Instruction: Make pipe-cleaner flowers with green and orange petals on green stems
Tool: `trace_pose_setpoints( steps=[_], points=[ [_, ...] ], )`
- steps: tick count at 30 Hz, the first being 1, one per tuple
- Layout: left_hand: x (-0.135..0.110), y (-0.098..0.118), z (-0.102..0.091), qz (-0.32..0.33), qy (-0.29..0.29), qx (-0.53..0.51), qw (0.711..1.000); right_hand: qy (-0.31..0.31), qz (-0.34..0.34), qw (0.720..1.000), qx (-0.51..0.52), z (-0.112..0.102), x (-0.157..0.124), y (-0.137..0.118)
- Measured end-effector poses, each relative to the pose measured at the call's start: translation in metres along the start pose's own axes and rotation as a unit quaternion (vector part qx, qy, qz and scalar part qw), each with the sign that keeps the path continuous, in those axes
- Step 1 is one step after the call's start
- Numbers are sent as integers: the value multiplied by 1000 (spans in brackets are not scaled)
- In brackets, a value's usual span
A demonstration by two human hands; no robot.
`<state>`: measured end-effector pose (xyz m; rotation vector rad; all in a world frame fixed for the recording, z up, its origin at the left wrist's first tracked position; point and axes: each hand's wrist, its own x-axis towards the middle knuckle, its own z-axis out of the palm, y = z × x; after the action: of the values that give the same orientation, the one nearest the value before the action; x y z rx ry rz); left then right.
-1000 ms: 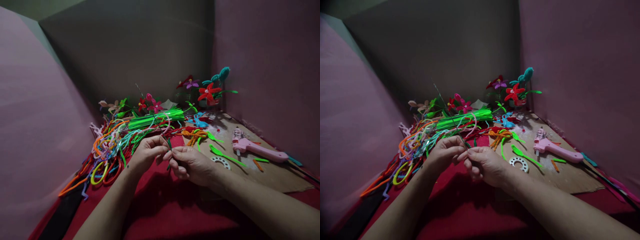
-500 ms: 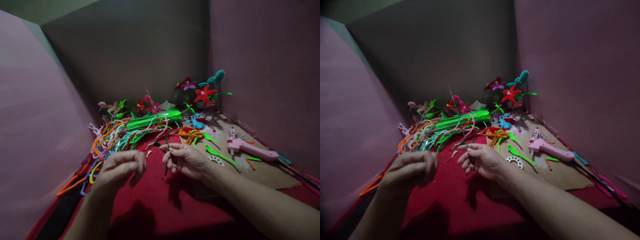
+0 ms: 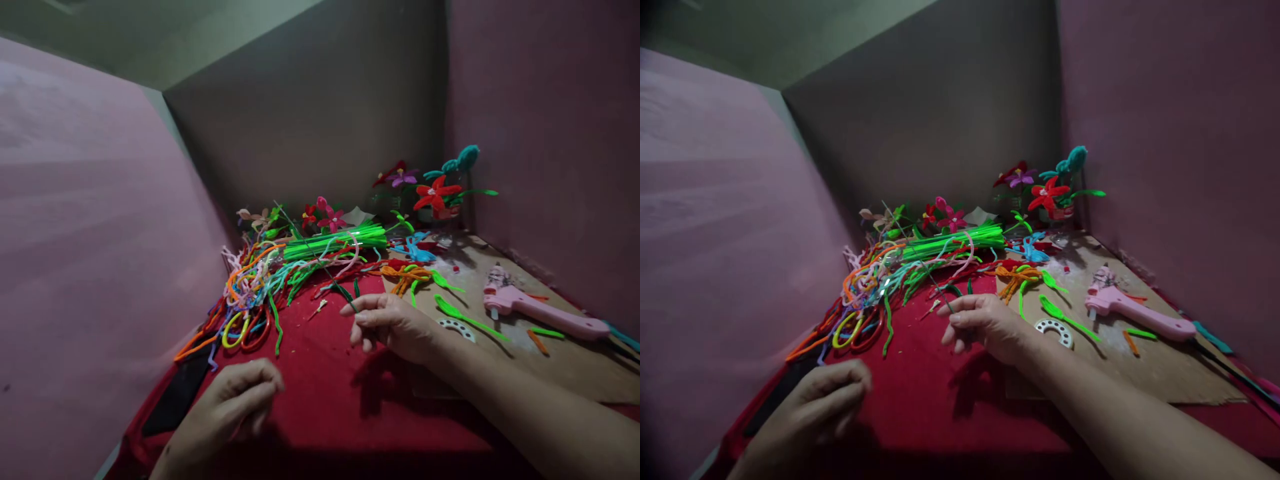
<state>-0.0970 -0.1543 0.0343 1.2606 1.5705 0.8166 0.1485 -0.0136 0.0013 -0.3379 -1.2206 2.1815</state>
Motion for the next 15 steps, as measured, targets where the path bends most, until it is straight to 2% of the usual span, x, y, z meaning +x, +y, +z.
trace_pose_setpoints(
  steps=[3,6,9,11,13,15],
  points=[
    [27,26,14,66,36,-51,996,-10,19,999,-28,1,-1,1],
    [60,49,23,88,55,-142,984,-41,47,997,-48,0,-3,1],
    [85,60,29,128,64,-243,959,-83,70,993,-51,-1,-4,0],
    [94,65,34,127,49,-254,957,-97,74,991,-49,-1,-4,-1],
    [98,69,41,119,25,-242,963,-81,56,994,-51,-1,-3,-2],
    [100,74,42,119,9,-205,971,-29,24,997,-61,-2,-1,-4]
  ],
)
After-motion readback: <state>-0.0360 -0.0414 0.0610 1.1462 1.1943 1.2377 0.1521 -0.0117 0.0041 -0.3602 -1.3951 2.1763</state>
